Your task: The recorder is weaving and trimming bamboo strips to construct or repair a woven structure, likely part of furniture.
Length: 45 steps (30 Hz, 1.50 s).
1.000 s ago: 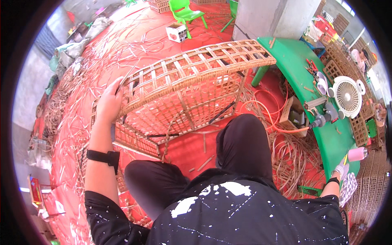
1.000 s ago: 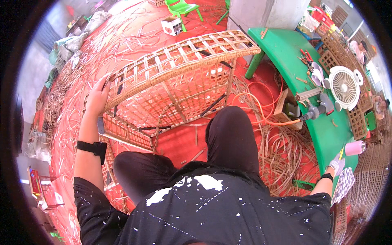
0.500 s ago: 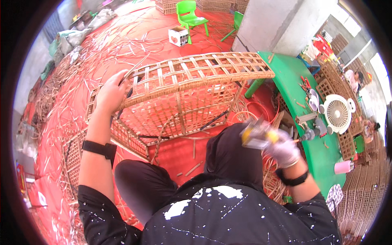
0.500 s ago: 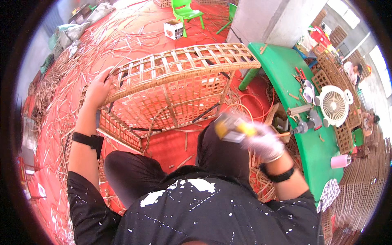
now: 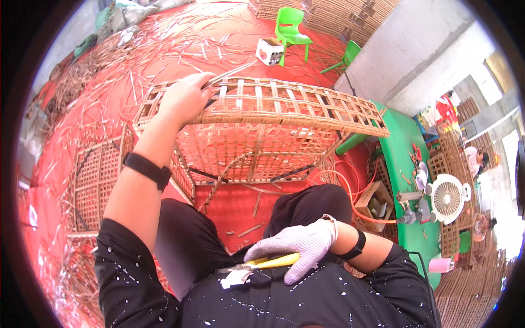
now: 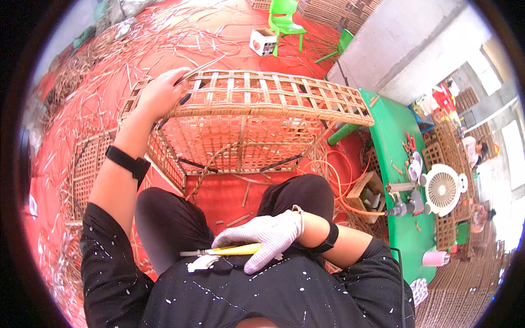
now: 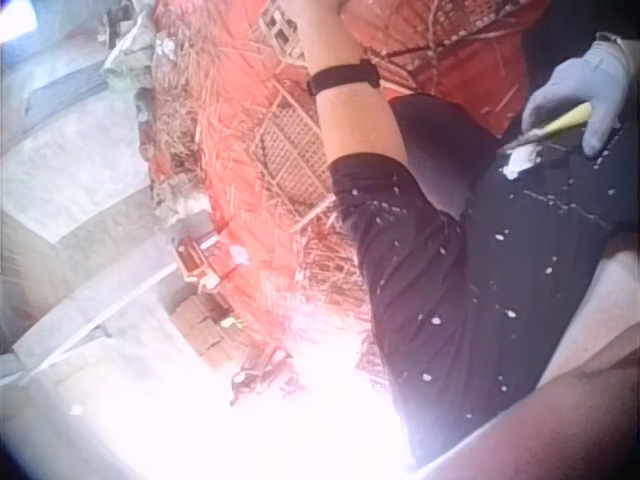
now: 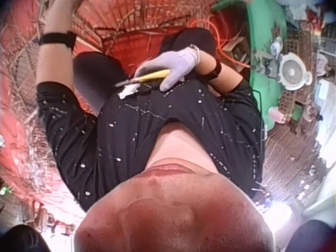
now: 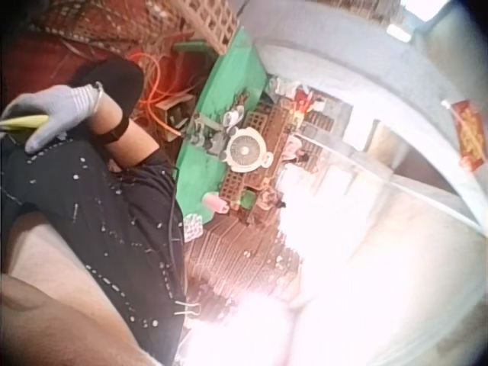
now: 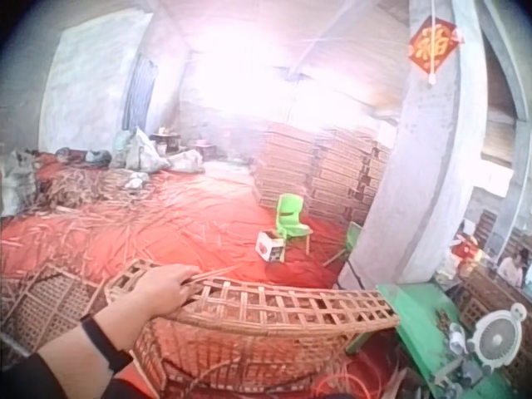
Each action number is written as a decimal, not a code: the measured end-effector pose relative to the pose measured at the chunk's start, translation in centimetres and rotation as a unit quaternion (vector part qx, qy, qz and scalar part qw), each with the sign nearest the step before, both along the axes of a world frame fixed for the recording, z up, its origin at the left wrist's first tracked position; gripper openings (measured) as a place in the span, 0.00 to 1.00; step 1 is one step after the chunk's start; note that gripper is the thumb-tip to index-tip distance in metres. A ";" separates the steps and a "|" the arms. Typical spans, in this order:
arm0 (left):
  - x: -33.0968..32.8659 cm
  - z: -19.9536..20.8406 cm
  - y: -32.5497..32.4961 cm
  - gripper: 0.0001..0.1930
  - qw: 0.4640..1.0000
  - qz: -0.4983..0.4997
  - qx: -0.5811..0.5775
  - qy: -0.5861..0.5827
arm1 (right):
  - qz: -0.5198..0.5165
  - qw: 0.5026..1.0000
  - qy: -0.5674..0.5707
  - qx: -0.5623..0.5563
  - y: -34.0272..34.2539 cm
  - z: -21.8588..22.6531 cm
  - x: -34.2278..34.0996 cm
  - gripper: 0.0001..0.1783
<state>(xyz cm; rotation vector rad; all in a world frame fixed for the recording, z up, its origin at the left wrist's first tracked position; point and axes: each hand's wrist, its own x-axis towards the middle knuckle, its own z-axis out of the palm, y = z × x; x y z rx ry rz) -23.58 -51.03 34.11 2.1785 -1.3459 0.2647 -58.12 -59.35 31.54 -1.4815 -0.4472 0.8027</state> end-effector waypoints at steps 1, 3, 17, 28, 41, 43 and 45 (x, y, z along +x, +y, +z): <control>0.2 -0.1 -0.1 0.16 1.000 0.003 0.014 0.016 | -0.002 1.000 0.015 -0.016 0.1 -0.1 0.1 0.49; 0.5 -0.4 -0.3 0.17 0.999 0.002 0.035 0.008 | -0.032 0.998 0.027 -0.038 -0.2 -0.7 0.4 0.50; 0.4 -0.5 -0.3 0.14 0.999 0.021 0.032 -0.004 | -0.448 0.537 -0.131 -0.702 -14.3 -5.4 8.1 0.33; -0.2 -0.5 0.3 0.13 1.000 0.012 0.014 -0.023 | -0.340 0.387 -0.205 -0.832 -17.8 -5.7 8.6 0.35; -0.6 -0.9 0.8 0.13 0.999 0.004 -0.023 -0.035 | -0.274 0.385 -0.326 -0.818 -21.8 -6.6 7.2 0.25; -0.5 -0.9 0.8 0.13 0.999 -0.004 -0.025 -0.034 | -0.325 0.385 -0.332 -0.798 -21.3 -6.3 6.9 0.23; -0.5 -0.8 0.8 0.13 0.999 -0.013 -0.032 -0.028 | -0.330 0.395 -0.344 -0.785 -20.7 -5.9 6.9 0.23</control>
